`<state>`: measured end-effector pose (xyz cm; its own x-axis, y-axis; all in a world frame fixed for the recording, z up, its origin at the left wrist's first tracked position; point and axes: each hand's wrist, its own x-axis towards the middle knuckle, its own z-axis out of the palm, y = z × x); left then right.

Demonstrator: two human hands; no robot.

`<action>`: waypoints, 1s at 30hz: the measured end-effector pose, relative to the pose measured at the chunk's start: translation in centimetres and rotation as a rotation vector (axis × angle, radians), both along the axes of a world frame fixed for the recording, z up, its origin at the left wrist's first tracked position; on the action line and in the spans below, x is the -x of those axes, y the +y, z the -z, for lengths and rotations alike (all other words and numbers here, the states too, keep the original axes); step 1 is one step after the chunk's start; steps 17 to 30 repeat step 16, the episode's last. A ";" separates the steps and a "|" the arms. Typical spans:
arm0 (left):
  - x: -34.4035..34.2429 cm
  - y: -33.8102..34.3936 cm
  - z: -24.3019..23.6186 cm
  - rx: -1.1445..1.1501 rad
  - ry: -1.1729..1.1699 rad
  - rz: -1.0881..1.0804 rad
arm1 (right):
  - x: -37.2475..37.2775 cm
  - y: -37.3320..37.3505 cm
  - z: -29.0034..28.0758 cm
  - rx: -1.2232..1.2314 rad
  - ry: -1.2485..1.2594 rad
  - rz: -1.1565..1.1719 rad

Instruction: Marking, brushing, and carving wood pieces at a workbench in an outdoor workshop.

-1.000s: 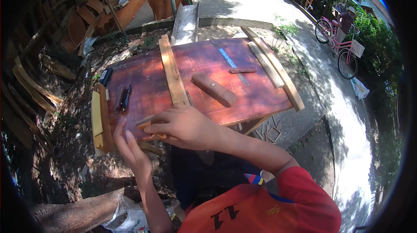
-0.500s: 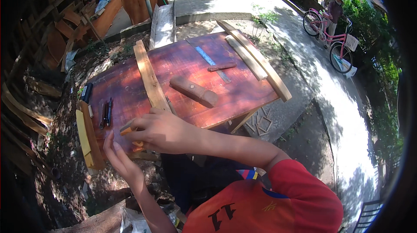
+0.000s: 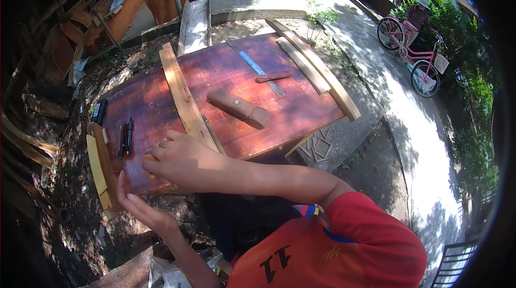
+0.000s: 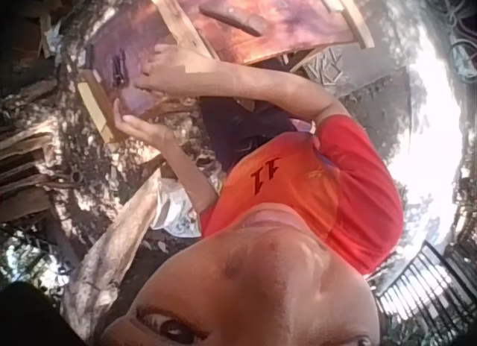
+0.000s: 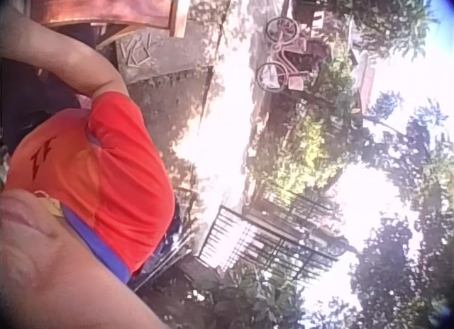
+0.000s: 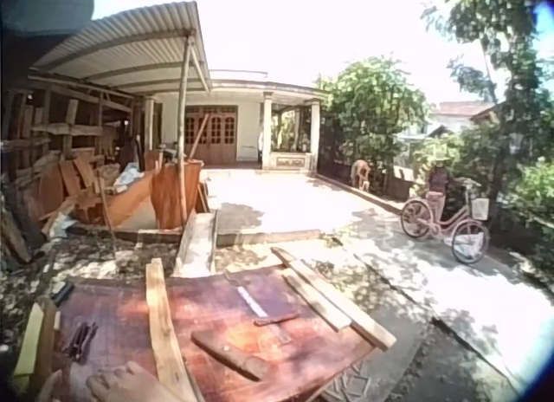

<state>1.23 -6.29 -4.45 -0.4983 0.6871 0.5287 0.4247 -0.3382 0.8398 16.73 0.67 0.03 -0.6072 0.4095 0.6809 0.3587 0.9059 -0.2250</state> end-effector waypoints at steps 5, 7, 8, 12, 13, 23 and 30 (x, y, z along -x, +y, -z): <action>0.3 -1.3 0.6 0.016 -0.074 -0.031 | 0.0 -1.7 -2.5 0.353 0.127 -0.261; 0.5 -0.9 0.6 -0.009 -0.024 -0.010 | -1.0 -0.1 -3.0 0.294 0.149 -0.229; 0.2 -0.6 0.2 -0.017 0.000 -0.007 | -1.6 1.1 -2.8 0.209 0.079 -0.082; 1.8 -1.1 0.5 0.012 0.136 0.002 | -3.3 1.9 -3.7 0.250 0.136 0.019; 2.2 -1.1 0.8 0.029 0.153 -0.015 | -3.2 2.0 -3.5 0.264 0.135 0.013; 3.0 -2.4 1.5 0.076 0.088 -0.032 | -1.6 1.6 -3.4 0.337 0.097 0.026; 3.0 -2.4 1.5 0.076 0.088 -0.032 | -1.6 1.6 -3.4 0.337 0.097 0.026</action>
